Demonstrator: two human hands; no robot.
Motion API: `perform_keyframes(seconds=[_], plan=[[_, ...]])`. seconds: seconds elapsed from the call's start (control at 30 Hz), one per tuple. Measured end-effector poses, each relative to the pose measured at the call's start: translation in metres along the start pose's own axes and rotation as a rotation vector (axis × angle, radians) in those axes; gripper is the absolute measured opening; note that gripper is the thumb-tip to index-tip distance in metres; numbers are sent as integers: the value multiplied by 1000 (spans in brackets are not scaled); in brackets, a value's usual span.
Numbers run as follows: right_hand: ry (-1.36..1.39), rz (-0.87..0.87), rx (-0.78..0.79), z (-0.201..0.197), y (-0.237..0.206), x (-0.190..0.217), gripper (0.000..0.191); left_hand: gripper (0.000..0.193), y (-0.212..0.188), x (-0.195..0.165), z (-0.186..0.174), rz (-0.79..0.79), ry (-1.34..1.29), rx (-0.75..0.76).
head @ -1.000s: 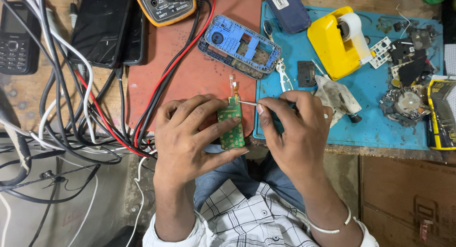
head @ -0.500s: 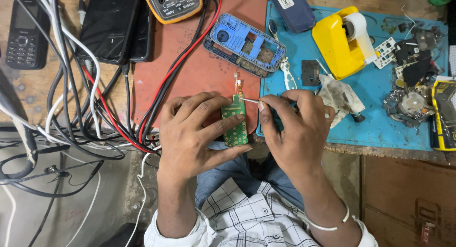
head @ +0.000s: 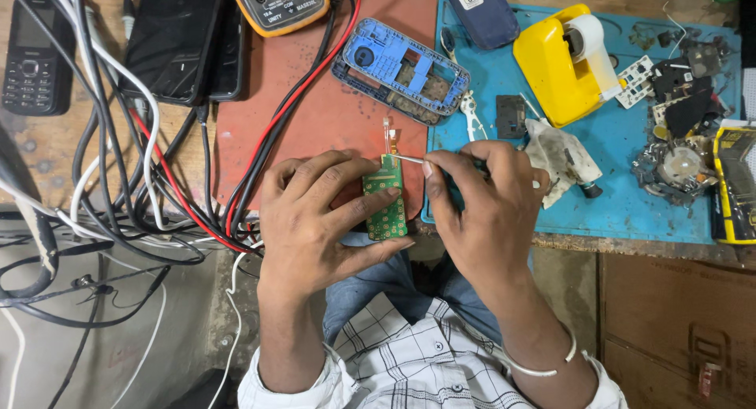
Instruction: The person holds a green phone circuit board on the workbench and cleans its surface using a small brush, working over the board's contacts and components. They then pick up a smartphone, press its screen, and set it down before resuming brushing the board.
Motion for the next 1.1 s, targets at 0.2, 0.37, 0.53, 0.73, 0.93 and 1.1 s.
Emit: perform_keyframes(seconds=[0.2,0.37,0.53,0.73,0.93,1.1], plan=[[16,5,22,0,1,4,15,50,-7,-3,1,-35,28,-34],[28,-8,28,0,2,7,15,49,-15,-13,7,-98,81,-57],[1,-3,27,2,3,6,15,49,-20,-16,14,-148,105,-90],[-4,12,41,6,3,4,13,49,-20,-17,19,-152,118,-90],[10,3,29,7,6,4,15,45,-17,-16,19,-162,99,-93],[29,-2,29,4,5,4,14,48,-16,-16,19,-147,113,-94]])
Point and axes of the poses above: each hand's wrist, its own y-axis towards the middle knuckle, its own z-axis out of the palm, x = y × z, the point moved 2 cm from there along y, towards the middle knuckle, and after that the axes turned 9 degrees about z, right-handed, at the moved point
